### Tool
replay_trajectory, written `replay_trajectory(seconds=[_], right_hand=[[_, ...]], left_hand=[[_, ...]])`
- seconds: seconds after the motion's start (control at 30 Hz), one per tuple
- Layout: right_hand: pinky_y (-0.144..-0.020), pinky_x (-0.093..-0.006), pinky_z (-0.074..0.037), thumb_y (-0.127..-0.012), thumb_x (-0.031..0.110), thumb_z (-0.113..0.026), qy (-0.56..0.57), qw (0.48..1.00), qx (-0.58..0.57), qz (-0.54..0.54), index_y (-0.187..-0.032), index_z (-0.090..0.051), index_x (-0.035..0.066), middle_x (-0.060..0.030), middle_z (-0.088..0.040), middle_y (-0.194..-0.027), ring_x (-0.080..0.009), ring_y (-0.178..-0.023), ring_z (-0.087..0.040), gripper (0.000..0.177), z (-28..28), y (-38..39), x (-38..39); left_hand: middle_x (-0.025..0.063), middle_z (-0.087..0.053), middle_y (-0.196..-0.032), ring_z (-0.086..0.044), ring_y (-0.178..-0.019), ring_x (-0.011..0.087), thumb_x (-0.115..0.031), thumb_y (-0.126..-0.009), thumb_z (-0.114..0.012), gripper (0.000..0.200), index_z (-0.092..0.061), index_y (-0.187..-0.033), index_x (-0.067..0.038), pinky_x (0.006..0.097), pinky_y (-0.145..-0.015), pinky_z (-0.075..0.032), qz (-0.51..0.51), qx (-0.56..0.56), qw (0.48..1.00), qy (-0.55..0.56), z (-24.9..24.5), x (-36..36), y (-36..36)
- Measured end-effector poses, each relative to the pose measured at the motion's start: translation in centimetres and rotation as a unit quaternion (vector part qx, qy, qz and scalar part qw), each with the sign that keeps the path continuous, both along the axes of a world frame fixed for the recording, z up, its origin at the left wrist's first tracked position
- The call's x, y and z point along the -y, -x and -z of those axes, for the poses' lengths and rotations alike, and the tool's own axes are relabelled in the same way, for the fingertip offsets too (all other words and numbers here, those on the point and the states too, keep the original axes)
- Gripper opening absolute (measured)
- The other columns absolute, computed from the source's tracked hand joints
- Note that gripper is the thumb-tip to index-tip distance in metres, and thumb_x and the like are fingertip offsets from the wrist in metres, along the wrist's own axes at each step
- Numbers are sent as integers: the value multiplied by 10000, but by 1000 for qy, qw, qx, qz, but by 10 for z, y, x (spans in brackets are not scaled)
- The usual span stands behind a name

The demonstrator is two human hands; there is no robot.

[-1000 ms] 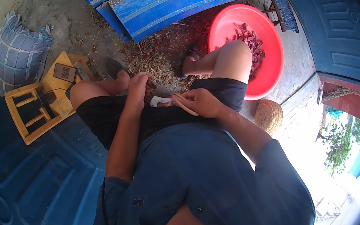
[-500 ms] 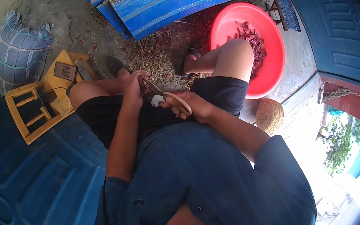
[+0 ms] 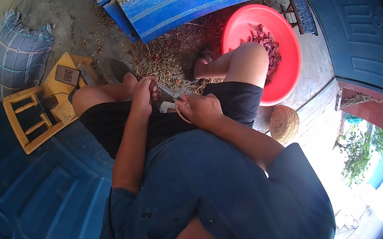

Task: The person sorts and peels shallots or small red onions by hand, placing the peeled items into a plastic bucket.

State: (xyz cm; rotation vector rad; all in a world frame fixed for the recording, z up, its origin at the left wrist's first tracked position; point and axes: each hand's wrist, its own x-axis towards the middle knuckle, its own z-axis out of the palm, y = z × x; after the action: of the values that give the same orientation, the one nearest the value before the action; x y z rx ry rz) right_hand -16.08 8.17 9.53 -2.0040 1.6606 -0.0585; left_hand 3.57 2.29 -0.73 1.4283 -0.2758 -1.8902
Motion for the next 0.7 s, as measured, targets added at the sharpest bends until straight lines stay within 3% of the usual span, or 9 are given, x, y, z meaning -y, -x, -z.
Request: replay_trajectory(seconds=[0.2, 0.4, 0.7], right_hand=[[-668, -409, -481, -890, 402, -655, 124, 991, 15, -45, -1007, -686, 96, -93, -709, -826, -264, -660, -663, 329, 12, 6, 7], [-753, -403, -453, -897, 387, -631, 117, 990, -42, -64, -964, -688, 97, -88, -706, -837, -238, -712, -675, 303, 26, 1, 19], [-793, -419, -437, -921, 407, -595, 160, 985, -4, -62, -967, -689, 90, -95, -705, -838, -254, -720, -676, 334, 40, -1, 24]], left_hand=[[-33, -466, -647, -418, -508, 80, -179, -947, -453, 169, -591, -1002, -98, 236, -446, -319, 5, -10, 1000, -8, 4, 0, 0], [-27, -472, -651, -422, -510, 88, -151, -934, -436, 196, -593, -1034, -88, 252, -445, -335, -21, 5, 1000, -17, 16, 2, -1], [-15, -485, -660, -429, -512, 99, -126, -912, -450, 258, -577, -1130, -71, 263, -441, -343, -34, 5, 999, -20, 23, 6, -3]])
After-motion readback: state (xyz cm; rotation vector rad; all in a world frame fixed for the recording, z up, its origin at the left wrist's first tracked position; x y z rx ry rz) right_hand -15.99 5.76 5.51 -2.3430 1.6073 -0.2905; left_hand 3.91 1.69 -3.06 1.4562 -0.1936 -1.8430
